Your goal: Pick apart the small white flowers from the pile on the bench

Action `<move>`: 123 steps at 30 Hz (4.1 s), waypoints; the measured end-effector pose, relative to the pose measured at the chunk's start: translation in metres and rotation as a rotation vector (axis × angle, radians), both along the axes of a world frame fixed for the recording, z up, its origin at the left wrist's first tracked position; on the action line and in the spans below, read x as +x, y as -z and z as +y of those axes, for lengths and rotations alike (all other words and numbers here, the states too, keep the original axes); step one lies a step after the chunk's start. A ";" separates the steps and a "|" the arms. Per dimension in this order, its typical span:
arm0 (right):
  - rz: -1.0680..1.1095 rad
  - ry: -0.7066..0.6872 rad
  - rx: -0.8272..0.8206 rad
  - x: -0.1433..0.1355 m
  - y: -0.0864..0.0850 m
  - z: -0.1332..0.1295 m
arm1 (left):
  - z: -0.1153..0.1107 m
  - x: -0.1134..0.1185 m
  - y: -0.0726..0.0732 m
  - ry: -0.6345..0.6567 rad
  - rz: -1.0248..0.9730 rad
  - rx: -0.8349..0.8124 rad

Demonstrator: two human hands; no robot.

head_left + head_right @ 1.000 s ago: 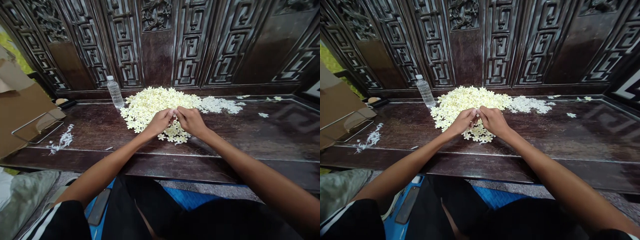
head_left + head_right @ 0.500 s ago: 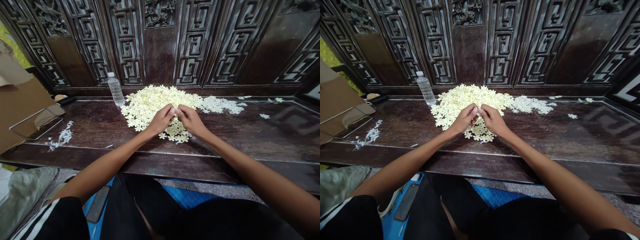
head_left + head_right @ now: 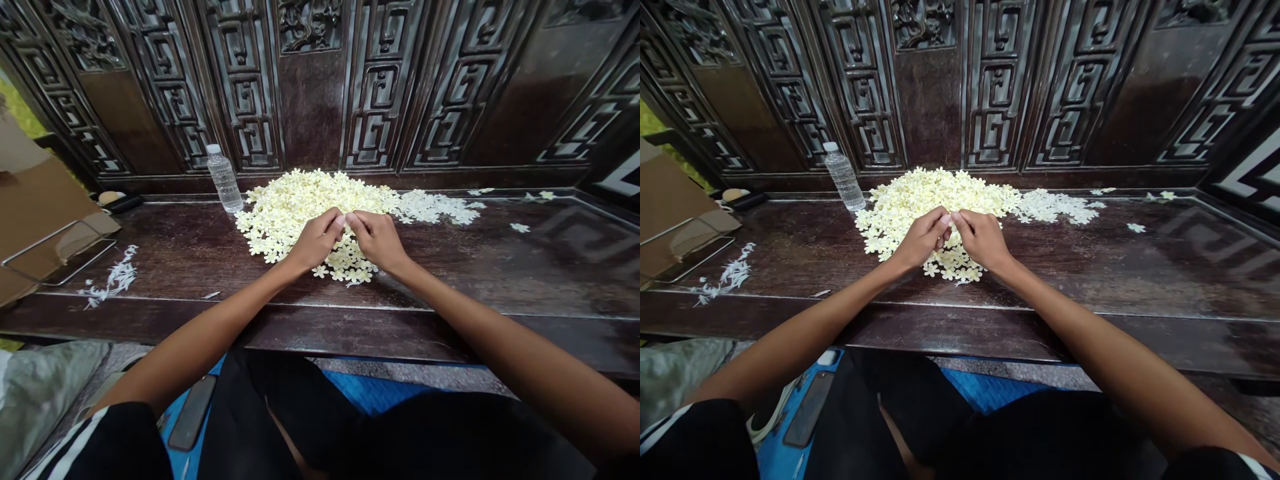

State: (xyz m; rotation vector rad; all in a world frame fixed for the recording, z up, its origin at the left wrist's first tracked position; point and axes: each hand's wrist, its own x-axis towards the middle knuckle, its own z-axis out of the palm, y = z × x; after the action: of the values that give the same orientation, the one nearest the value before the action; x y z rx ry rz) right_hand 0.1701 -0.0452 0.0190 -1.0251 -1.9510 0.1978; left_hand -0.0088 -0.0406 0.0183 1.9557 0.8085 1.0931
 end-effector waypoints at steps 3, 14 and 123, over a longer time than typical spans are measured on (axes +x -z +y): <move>0.015 -0.036 -0.051 0.003 0.002 0.004 | 0.002 0.000 0.002 -0.014 -0.012 -0.024; -0.147 -0.029 -0.078 0.011 0.002 0.009 | 0.011 0.000 0.012 -0.010 -0.048 -0.109; 0.440 -0.363 -0.520 0.012 0.007 0.015 | 0.008 -0.002 0.006 -0.120 -0.154 -0.125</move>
State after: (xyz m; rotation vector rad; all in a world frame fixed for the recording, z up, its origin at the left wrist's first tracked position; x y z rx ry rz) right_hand 0.1822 -0.0299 0.0123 -0.8368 -1.6882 1.0860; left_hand -0.0105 -0.0321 0.0124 1.7158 0.8970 1.2170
